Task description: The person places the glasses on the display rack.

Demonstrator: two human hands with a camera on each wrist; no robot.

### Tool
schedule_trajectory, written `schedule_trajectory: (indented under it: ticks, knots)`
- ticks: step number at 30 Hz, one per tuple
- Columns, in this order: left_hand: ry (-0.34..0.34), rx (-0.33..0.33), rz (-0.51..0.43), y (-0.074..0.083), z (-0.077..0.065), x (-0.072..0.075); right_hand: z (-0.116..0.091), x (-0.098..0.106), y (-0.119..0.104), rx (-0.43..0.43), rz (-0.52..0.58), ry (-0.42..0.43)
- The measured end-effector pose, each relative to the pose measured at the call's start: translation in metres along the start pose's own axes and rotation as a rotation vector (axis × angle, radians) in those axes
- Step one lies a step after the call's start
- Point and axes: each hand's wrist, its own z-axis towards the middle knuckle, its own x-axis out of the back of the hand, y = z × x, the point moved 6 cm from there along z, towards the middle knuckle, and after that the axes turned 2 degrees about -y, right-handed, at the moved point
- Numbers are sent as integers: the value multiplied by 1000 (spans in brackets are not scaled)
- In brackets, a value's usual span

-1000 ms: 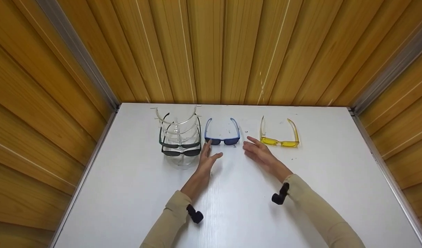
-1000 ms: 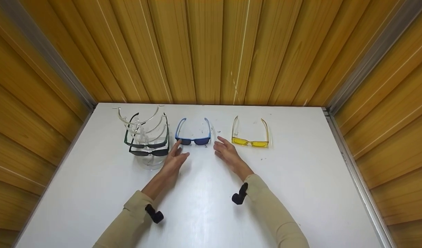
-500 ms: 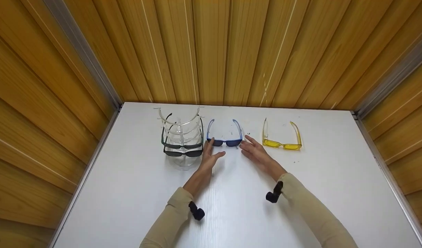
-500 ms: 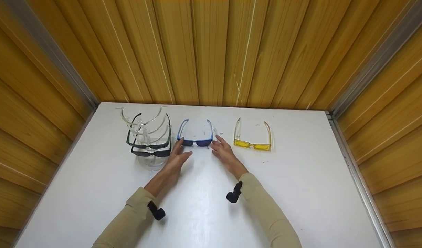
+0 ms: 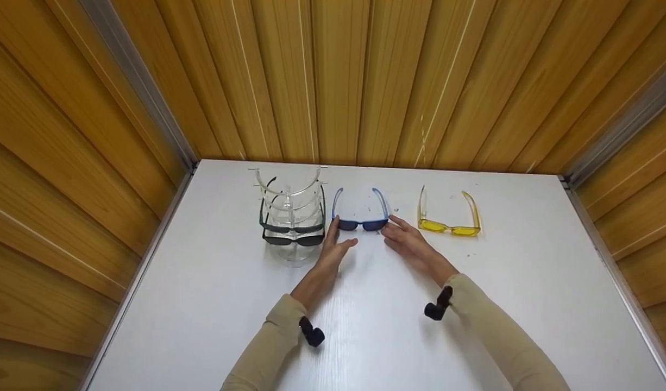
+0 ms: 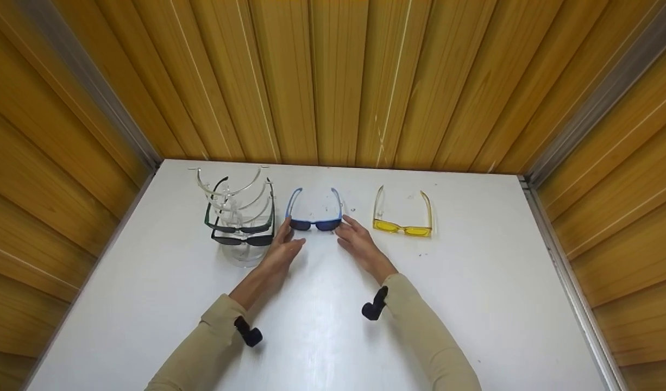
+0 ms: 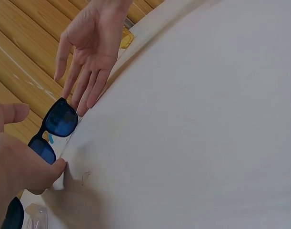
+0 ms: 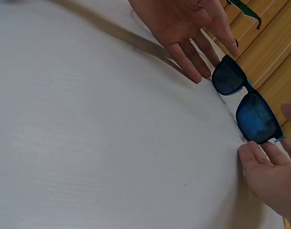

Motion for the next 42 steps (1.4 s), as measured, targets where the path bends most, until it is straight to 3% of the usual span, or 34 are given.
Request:
schedule_trajectory:
  ticks: [8,13,21,26,34,39,42]
  knots:
    - [-35,42,-120,-3,-7,0,-9,8,1,-52,1,87]
    - [-64,9,-217,-7,-5,-4,-18,19,1,-60,-15,125]
    - [-90,-38,-245,-5,-8,-9,-28,30,-2,-67,-93,137]
    - [-80,1,-215,-6,-14,-11,-37,33,-4,-75,-119,132]
    - [-128,47,-183,-3,-30,-7,-49,30,-6,-102,-129,121]
    - [-147,-2,-124,4,-37,-3,-57,29,-8,-110,-175,122]
    - [-169,-64,-66,10,-40,-1,-62,30,-8,-115,-178,115]
